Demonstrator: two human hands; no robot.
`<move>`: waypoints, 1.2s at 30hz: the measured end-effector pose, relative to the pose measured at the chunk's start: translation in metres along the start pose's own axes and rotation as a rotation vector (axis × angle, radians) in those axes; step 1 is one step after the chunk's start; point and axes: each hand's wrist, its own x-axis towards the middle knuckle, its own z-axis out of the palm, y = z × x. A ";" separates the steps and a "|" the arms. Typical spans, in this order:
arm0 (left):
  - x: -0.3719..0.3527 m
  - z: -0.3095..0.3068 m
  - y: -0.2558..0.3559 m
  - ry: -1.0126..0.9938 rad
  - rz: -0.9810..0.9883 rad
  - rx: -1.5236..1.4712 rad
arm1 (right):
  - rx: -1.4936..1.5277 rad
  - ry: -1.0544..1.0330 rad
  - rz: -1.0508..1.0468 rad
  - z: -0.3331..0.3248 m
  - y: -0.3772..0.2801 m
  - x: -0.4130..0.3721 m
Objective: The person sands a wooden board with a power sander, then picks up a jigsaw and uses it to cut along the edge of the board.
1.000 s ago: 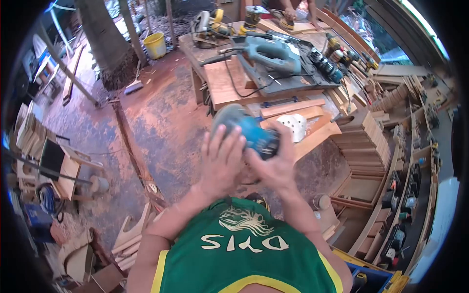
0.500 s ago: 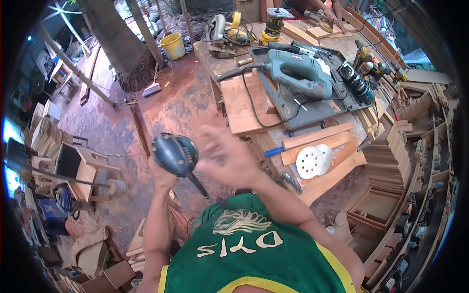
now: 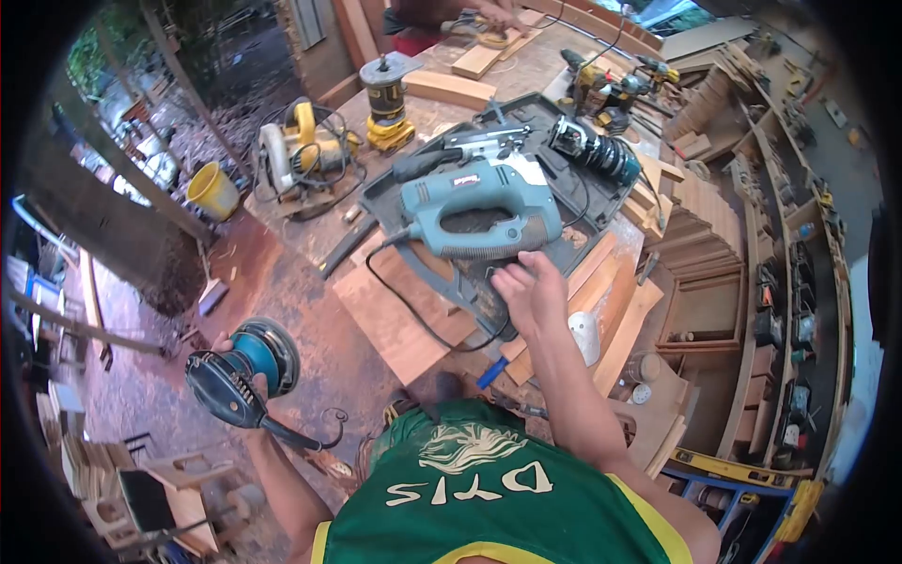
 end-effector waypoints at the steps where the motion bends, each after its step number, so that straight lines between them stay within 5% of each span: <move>1: 0.008 0.004 -0.006 -0.021 0.005 -0.031 | 0.055 -0.048 0.055 0.003 0.000 0.005; 9: 0.080 0.041 -0.079 -0.232 -0.007 -0.289 | 0.379 0.031 -0.059 0.037 0.031 0.061; 19: 0.120 0.074 -0.101 -0.549 -0.043 -0.542 | 0.109 0.119 -0.275 0.059 -0.035 0.011; 28: 0.078 0.158 -0.087 -0.943 -0.294 -0.683 | -0.148 -0.264 -0.854 0.029 -0.117 -0.257; 36: 0.036 0.188 -0.088 -0.808 -0.205 -0.562 | -0.153 -0.052 -1.477 -0.092 -0.122 -0.525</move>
